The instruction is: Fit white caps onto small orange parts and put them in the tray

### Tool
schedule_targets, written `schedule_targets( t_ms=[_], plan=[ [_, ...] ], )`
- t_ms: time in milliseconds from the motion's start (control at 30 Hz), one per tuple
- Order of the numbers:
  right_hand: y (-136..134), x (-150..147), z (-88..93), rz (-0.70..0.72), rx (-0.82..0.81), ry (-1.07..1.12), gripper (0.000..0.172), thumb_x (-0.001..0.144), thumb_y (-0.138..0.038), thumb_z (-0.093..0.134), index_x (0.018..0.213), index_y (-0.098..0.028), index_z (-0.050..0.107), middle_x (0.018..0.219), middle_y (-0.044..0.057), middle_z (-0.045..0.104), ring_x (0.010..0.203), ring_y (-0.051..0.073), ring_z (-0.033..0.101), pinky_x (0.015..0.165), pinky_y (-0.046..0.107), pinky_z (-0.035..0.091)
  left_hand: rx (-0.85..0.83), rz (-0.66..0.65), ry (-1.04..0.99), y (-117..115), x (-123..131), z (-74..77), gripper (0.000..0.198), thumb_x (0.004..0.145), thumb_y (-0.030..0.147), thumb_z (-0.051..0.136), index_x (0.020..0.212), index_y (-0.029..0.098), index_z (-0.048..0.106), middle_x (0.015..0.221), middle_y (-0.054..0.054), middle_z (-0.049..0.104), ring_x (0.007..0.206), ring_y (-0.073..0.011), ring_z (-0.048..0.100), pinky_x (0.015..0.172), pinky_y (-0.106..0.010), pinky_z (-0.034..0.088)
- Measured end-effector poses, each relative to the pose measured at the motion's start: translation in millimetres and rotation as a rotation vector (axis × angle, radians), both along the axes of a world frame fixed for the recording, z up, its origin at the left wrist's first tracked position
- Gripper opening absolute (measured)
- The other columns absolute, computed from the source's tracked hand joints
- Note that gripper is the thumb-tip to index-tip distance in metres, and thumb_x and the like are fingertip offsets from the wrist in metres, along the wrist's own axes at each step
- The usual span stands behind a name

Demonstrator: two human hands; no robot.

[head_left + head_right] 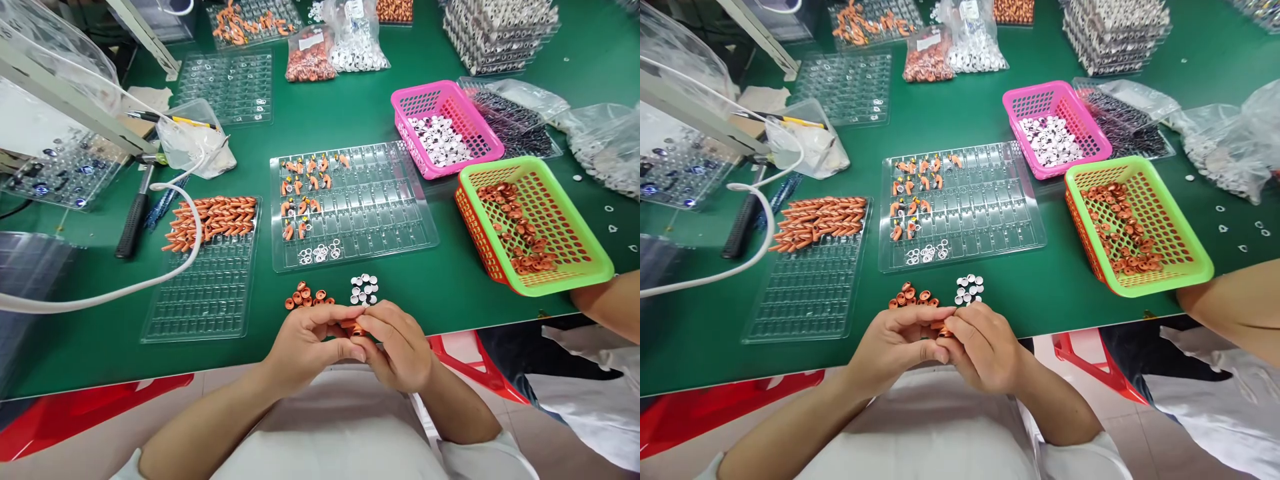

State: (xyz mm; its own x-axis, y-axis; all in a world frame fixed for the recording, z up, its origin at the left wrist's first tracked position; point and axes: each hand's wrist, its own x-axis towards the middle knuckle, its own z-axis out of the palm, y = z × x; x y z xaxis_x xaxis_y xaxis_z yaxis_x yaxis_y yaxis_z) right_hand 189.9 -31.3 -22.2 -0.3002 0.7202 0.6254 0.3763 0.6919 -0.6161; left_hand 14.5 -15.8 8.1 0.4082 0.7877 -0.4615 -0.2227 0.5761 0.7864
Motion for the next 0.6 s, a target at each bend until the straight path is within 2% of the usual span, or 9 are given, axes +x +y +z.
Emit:
schedule_targets(
  t_ms=[233,600],
  plan=[
    [-1.2,-2.1,-1.9,-0.014,-0.001,0.052,0.027,0.091,-0.011,0.051,0.117,-0.013,0.057,0.083,0.011,0.067,0.071,0.021,0.061,0.059,0.035,0.053,0.054,0.02,0.022,-0.5,1.3,2.2,0.042,0.058,0.003,0.087,0.094,0.021,0.08,0.08,-0.001,0.077,0.074,-0.0149,0.071,0.071,-0.024,0.062],
    [-1.8,-5.6,-5.4,0.009,-0.019,0.088,0.028,0.09,-0.012,0.05,0.118,-0.014,0.056,0.084,0.011,0.066,0.067,0.02,0.058,0.055,0.033,0.052,0.031,0.02,0.129,-1.3,1.1,7.7,0.038,0.054,0.008,0.09,0.09,0.014,0.079,0.078,-0.005,0.076,0.071,-0.0172,0.069,0.068,-0.027,0.06]
  ],
)
